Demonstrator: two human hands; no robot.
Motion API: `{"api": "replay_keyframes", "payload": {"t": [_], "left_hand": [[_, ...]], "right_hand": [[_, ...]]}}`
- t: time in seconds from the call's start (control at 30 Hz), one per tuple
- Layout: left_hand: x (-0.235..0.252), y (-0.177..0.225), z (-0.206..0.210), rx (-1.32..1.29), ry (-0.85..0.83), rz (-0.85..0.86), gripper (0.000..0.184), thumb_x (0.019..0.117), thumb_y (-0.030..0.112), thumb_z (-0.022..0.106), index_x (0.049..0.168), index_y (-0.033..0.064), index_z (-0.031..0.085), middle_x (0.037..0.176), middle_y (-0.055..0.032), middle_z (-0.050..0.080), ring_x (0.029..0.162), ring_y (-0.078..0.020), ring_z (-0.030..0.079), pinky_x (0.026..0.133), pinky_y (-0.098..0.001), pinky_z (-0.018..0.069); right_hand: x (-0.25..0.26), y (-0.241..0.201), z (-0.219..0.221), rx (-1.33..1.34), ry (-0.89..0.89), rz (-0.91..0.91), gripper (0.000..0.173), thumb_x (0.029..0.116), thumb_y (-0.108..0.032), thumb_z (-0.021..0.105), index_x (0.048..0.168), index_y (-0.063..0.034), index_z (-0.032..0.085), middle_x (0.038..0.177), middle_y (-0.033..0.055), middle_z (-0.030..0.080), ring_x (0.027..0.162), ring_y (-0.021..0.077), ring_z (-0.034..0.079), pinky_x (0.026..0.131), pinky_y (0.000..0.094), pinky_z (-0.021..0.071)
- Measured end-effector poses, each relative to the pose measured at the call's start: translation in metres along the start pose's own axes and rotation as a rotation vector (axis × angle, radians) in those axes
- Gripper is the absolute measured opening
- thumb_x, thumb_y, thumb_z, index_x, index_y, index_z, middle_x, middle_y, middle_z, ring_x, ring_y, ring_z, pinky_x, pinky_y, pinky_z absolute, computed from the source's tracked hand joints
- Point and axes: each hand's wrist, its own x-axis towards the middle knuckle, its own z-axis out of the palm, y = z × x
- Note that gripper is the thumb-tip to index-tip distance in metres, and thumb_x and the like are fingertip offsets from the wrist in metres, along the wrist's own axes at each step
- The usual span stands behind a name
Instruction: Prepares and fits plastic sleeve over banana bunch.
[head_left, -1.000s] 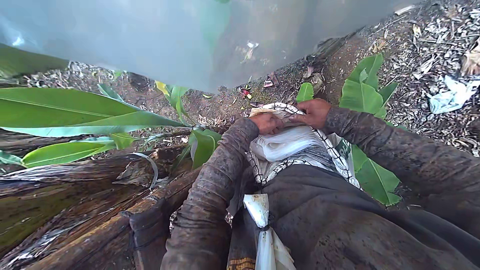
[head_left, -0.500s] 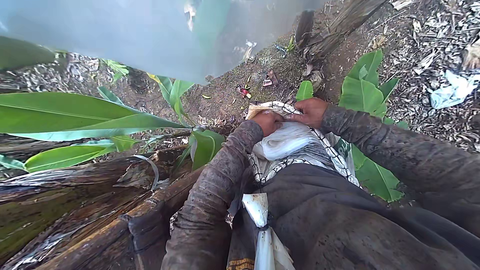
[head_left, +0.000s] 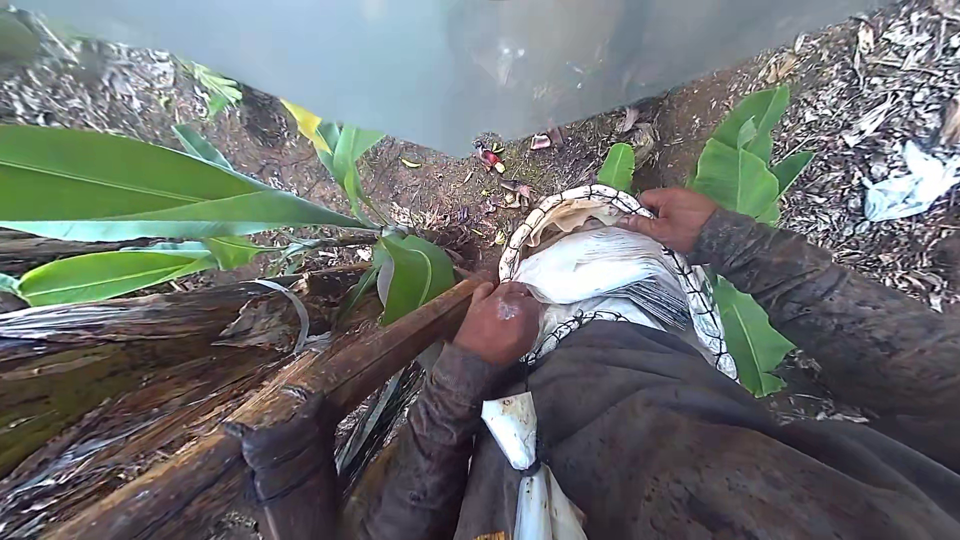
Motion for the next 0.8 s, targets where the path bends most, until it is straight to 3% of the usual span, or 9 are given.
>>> {"api": "replay_keyframes", "payload": {"t": [0.07,0.23,0.33,0.4,0.57,0.7,0.8], "left_hand": [[0.0,-0.003,-0.004,-0.044,-0.02,-0.024,0.028,0.1026,0.024,0.051,0.102,0.0156,0.078,0.116,0.0002,0.075,0.131,-0.0173,0.058,0.111,-0.0488,0.0391],[0.01,-0.018,-0.024,-0.099,-0.006,-0.029,0.021,0.0952,0.023,0.067,0.113,0.0158,0.077,0.121,-0.0024,0.073,0.124,-0.0206,0.063,0.112,-0.0501,0.0433],[0.021,-0.004,-0.031,-0.093,0.087,-0.006,0.032,0.0935,0.022,0.071,0.123,0.0112,0.072,0.121,-0.0089,0.073,0.112,-0.0271,0.069,0.101,-0.0533,0.0506],[0.032,0.012,-0.032,-0.129,0.189,0.063,0.03,0.0952,0.019,0.069,0.124,0.0095,0.071,0.12,-0.0105,0.072,0.108,-0.0269,0.071,0.094,-0.0506,0.0567],[0.058,0.021,-0.015,-0.077,0.328,0.1,0.03,0.0958,0.015,0.067,0.123,0.0035,0.069,0.124,-0.0168,0.068,0.113,-0.0324,0.067,0.095,-0.0485,0.0565],[0.069,0.028,0.003,-0.022,0.205,0.074,0.042,0.0992,0.018,0.064,0.139,0.0043,0.06,0.139,-0.0185,0.061,0.128,-0.0337,0.06,0.104,-0.0484,0.0514],[0.085,0.03,0.013,0.044,0.245,0.109,0.039,0.0999,0.02,0.063,0.135,0.0026,0.062,0.127,-0.0191,0.064,0.122,-0.0359,0.061,0.099,-0.0483,0.0534]], "right_hand": [[-0.001,0.001,0.0,-0.001,0.008,0.019,0.043,0.1009,-0.042,0.064,0.094,0.0001,0.065,0.078,0.019,0.064,0.077,0.0371,0.064,0.073,0.0615,0.0506],[0.002,-0.004,0.008,-0.021,0.028,-0.001,0.045,0.1003,-0.047,0.063,0.092,-0.0023,0.065,0.075,0.0169,0.063,0.074,0.0358,0.064,0.07,0.0611,0.0503],[0.003,-0.013,0.01,-0.009,0.032,-0.022,0.047,0.1001,-0.048,0.063,0.093,-0.0018,0.066,0.078,0.0171,0.065,0.076,0.0356,0.065,0.072,0.0611,0.0506],[0.005,-0.016,0.015,-0.003,0.064,-0.061,0.047,0.0984,-0.049,0.065,0.09,-0.0024,0.066,0.076,0.0162,0.064,0.074,0.035,0.065,0.07,0.0604,0.0504],[-0.002,-0.039,0.009,0.008,0.022,-0.084,0.045,0.0998,-0.045,0.064,0.091,-0.001,0.066,0.078,0.0169,0.065,0.078,0.0348,0.066,0.073,0.0593,0.051],[-0.002,-0.035,0.018,0.019,0.04,-0.111,0.046,0.0999,-0.047,0.063,0.087,-0.0029,0.064,0.074,0.0141,0.062,0.072,0.0322,0.064,0.069,0.0568,0.0499],[-0.001,-0.034,0.018,0.016,0.066,-0.138,0.046,0.0994,-0.047,0.063,0.084,-0.0041,0.064,0.071,0.0125,0.061,0.069,0.0307,0.063,0.066,0.055,0.0498]]}}
